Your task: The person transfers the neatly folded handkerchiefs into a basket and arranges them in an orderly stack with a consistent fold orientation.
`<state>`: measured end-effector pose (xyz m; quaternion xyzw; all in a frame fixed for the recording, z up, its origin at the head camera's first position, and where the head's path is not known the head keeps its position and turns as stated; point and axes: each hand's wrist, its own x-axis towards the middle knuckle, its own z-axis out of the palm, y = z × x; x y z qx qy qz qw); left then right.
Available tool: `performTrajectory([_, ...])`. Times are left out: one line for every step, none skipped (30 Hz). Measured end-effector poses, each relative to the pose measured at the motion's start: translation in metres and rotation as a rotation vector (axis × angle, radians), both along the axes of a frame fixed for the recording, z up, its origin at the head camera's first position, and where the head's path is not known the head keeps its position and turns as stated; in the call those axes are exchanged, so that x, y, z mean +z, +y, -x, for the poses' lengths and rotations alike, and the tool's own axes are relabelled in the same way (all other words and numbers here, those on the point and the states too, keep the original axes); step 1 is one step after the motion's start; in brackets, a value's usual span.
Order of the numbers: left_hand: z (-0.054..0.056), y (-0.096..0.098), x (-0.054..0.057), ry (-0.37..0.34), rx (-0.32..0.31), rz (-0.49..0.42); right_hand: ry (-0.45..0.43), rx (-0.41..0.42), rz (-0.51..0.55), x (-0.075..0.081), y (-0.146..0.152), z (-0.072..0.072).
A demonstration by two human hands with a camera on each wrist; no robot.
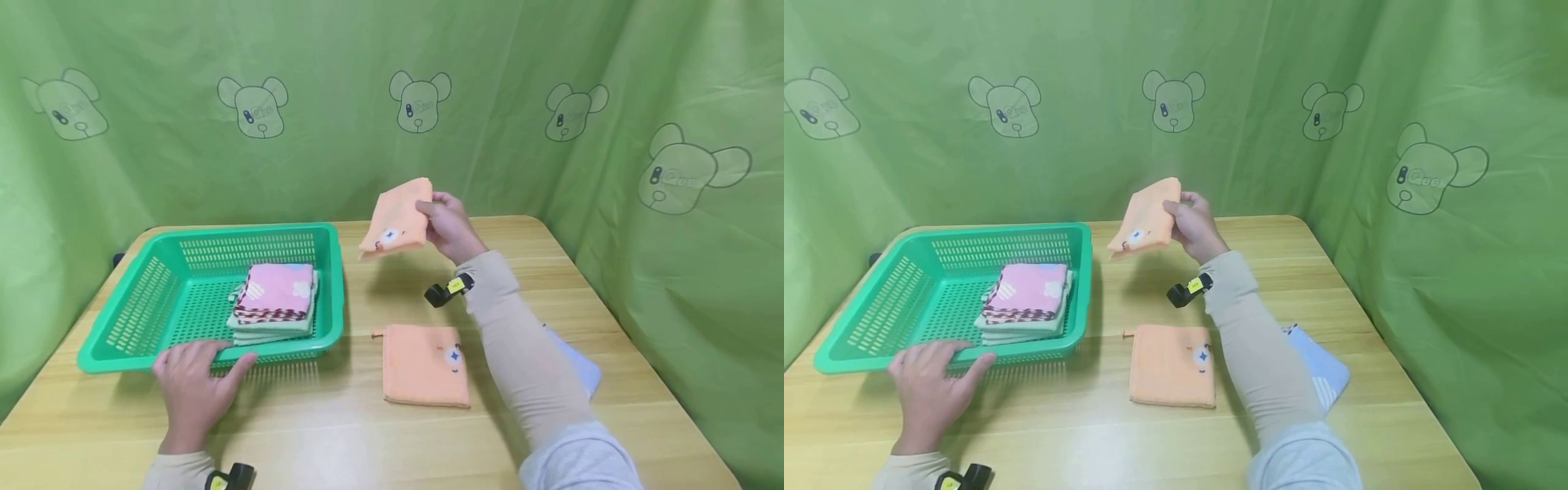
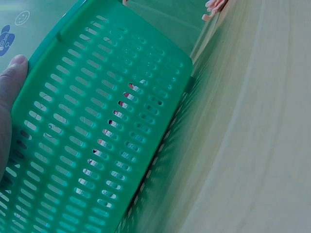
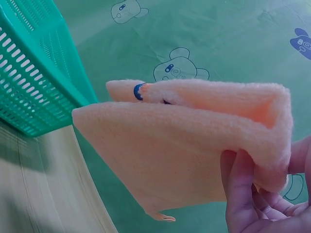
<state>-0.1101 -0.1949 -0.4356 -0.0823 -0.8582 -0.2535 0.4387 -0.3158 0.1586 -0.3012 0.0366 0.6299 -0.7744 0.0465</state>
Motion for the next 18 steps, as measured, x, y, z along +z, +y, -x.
performTrajectory([0.000,0.000,0.000,0.001,-0.001,0.000,0.001,0.002,0.001,0.000,-0.001,0.000])
performTrajectory([0.000,0.000,0.000,0.003,-0.002,0.000,0.003,0.007,0.001,0.000,-0.003,-0.001])
performTrajectory([0.000,0.000,0.000,0.005,-0.003,-0.001,0.005,0.009,0.006,0.000,-0.004,-0.001])
performTrajectory([0.000,0.000,0.000,0.006,-0.004,-0.002,0.005,0.009,0.011,0.000,-0.005,-0.001])
performTrajectory([0.000,0.000,0.000,0.005,-0.006,-0.004,0.007,0.012,0.015,0.000,-0.006,-0.002])
performTrajectory([0.000,0.000,0.000,0.004,-0.008,-0.006,0.007,0.015,0.013,0.000,-0.008,-0.002])
performTrajectory([0.000,0.000,0.000,0.005,-0.009,-0.008,0.007,0.014,0.015,0.000,-0.009,-0.002])
performTrajectory([0.000,0.000,0.000,0.006,-0.011,-0.010,0.006,0.015,0.019,-0.001,-0.010,-0.002])
performTrajectory([0.000,0.000,0.000,0.002,-0.012,-0.011,0.005,0.012,0.023,-0.001,-0.012,-0.002])
performTrajectory([0.000,0.000,0.000,0.000,-0.012,-0.013,0.005,0.012,0.027,0.000,-0.013,-0.002])
performTrajectory([0.000,0.000,0.000,-0.003,-0.012,-0.014,0.006,0.015,0.029,0.000,-0.014,-0.002])
performTrajectory([0.000,0.000,0.000,-0.007,-0.011,-0.014,0.005,0.020,0.030,0.000,-0.016,-0.002])
performTrajectory([0.000,0.000,0.001,-0.010,-0.009,-0.015,0.006,0.021,0.036,0.000,-0.017,-0.002])
performTrajectory([-0.001,0.000,0.001,-0.013,-0.008,-0.015,0.006,0.022,0.043,0.000,-0.018,-0.002])
performTrajectory([-0.001,0.000,0.001,-0.016,-0.006,-0.014,0.006,0.024,0.047,0.000,-0.019,-0.002])
performTrajectory([-0.001,0.000,0.001,-0.018,-0.005,-0.014,0.006,0.026,0.051,0.000,-0.021,-0.001])
performTrajectory([-0.001,0.000,0.001,-0.020,-0.006,-0.014,0.006,0.028,0.053,0.000,-0.022,-0.001])
performTrajectory([-0.001,0.000,0.001,-0.021,-0.006,-0.014,0.005,0.027,0.060,0.000,-0.023,-0.001])
